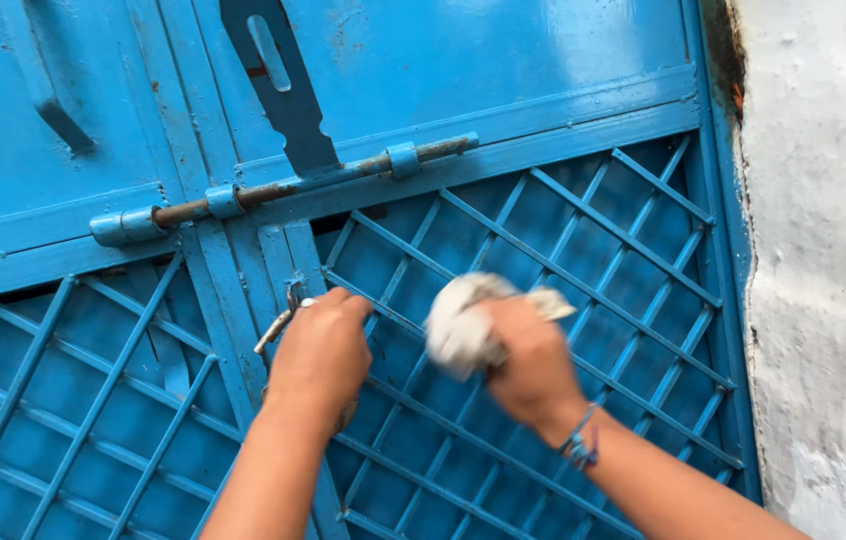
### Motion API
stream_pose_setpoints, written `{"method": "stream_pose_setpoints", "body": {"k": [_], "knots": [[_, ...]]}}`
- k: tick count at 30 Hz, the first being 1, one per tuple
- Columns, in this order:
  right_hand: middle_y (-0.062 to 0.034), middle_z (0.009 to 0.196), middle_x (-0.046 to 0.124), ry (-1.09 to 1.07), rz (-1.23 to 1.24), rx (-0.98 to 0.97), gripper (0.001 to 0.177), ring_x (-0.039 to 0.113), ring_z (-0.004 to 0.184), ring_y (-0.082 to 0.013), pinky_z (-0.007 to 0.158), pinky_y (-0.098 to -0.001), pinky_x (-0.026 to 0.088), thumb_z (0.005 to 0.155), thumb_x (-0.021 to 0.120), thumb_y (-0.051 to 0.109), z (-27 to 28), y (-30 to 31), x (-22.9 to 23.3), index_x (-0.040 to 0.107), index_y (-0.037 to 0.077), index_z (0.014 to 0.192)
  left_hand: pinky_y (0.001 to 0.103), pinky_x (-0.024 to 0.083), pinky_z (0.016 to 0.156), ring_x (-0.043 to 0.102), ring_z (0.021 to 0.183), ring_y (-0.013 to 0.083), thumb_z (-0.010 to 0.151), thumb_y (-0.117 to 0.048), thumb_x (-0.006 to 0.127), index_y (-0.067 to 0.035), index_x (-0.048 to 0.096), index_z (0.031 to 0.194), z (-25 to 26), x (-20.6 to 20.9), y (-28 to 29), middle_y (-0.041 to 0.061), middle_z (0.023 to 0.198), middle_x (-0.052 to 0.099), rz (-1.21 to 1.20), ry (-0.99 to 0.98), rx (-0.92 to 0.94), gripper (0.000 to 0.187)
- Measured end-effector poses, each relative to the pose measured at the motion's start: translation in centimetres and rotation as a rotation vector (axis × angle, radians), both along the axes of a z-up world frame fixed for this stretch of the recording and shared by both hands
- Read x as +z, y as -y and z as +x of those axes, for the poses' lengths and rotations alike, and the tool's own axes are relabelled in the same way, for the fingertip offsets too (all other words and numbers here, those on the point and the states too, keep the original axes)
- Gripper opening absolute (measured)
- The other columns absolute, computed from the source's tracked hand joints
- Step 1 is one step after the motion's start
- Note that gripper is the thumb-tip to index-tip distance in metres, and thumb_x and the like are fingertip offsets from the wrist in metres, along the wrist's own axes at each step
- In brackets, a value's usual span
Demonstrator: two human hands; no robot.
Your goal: The person cleans a blue metal gate and a large padlock using a white cloth.
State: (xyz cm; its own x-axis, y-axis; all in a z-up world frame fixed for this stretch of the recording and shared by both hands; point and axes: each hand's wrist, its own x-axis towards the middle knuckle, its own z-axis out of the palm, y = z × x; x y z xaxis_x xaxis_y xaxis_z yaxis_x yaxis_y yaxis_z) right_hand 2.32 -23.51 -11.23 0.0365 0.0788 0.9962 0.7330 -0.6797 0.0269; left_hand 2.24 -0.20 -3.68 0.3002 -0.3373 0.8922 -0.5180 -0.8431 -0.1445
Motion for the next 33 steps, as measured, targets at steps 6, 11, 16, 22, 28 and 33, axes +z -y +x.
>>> {"method": "stream_pose_setpoints", "body": {"k": [6, 11, 16, 22, 28, 33], "knots": [[-0.0180, 0.118, 0.066, -0.066, -0.021, -0.098, 0.048, 0.065, 0.107, -0.0417, 0.084, -0.0439, 0.056, 0.070, 0.070, 0.001, -1.1, -1.4, 2.6, 0.061, 0.003, 0.118, 0.046, 0.052, 0.091, 0.067, 0.101, 0.0407, 0.088, -0.008, 0.063, -0.002, 0.075, 0.098, 0.6, 0.0, 4.1, 0.023, 0.105, 0.069, -0.372, -0.147, -0.062, 0.017], [-0.0151, 0.111, 0.066, -0.153, -0.161, -0.218, 0.042, 0.067, 0.097, -0.0365, 0.072, -0.0468, 0.056, 0.078, 0.070, 0.014, 0.0, -4.2, 2.2, 0.061, 0.008, 0.119, 0.042, 0.050, 0.100, 0.062, 0.121, 0.0392, 0.086, -0.013, 0.062, 0.001, 0.058, 0.130, 2.0, 0.7, 3.1, 0.025, 0.127, 0.065, -0.594, -0.633, -0.136, 0.047], [-0.0168, 0.096, 0.064, -0.220, -0.406, -0.524, 0.045, 0.067, 0.083, -0.0337, 0.053, -0.0445, 0.055, 0.084, 0.061, 0.015, 0.4, -6.9, -2.8, 0.065, 0.016, 0.129, 0.046, 0.051, 0.100, 0.064, 0.121, 0.0427, 0.086, -0.012, 0.060, 0.001, 0.046, 0.138, 4.6, -0.4, 2.1, 0.030, 0.126, 0.064, -0.616, -0.739, -0.086, 0.055], [-0.0155, 0.098, 0.064, -0.245, -0.443, -0.655, 0.050, 0.066, 0.084, -0.0297, 0.059, -0.0411, 0.055, 0.080, 0.061, 0.018, 1.4, -8.0, -3.4, 0.065, 0.012, 0.129, 0.047, 0.053, 0.096, 0.065, 0.114, 0.0433, 0.086, -0.008, 0.063, -0.003, 0.059, 0.117, 5.5, -2.0, 1.3, 0.026, 0.116, 0.068, -0.352, -0.523, 0.213, 0.031], [-0.0129, 0.098, 0.065, -0.219, -0.487, -0.448, 0.056, 0.065, 0.088, -0.0274, 0.058, -0.0384, 0.054, 0.079, 0.061, 0.013, 0.1, -4.7, -4.7, 0.065, 0.012, 0.135, 0.032, 0.058, 0.064, 0.068, 0.093, 0.0234, 0.079, -0.019, 0.074, -0.014, 0.061, 0.085, 2.4, -7.9, 2.6, 0.006, 0.092, 0.063, 0.137, 0.217, 0.556, 0.015], [-0.0129, 0.093, 0.066, -0.144, -0.512, -0.390, 0.052, 0.065, 0.086, -0.0275, 0.058, -0.0386, 0.054, 0.079, 0.061, 0.014, 0.2, -2.8, -4.6, 0.068, 0.015, 0.131, 0.031, 0.056, 0.058, 0.066, 0.086, 0.0194, 0.068, -0.042, 0.081, -0.012, 0.063, 0.083, 1.6, -6.6, 3.4, 0.004, 0.089, 0.060, -0.022, 0.280, 0.687, 0.038]]}}
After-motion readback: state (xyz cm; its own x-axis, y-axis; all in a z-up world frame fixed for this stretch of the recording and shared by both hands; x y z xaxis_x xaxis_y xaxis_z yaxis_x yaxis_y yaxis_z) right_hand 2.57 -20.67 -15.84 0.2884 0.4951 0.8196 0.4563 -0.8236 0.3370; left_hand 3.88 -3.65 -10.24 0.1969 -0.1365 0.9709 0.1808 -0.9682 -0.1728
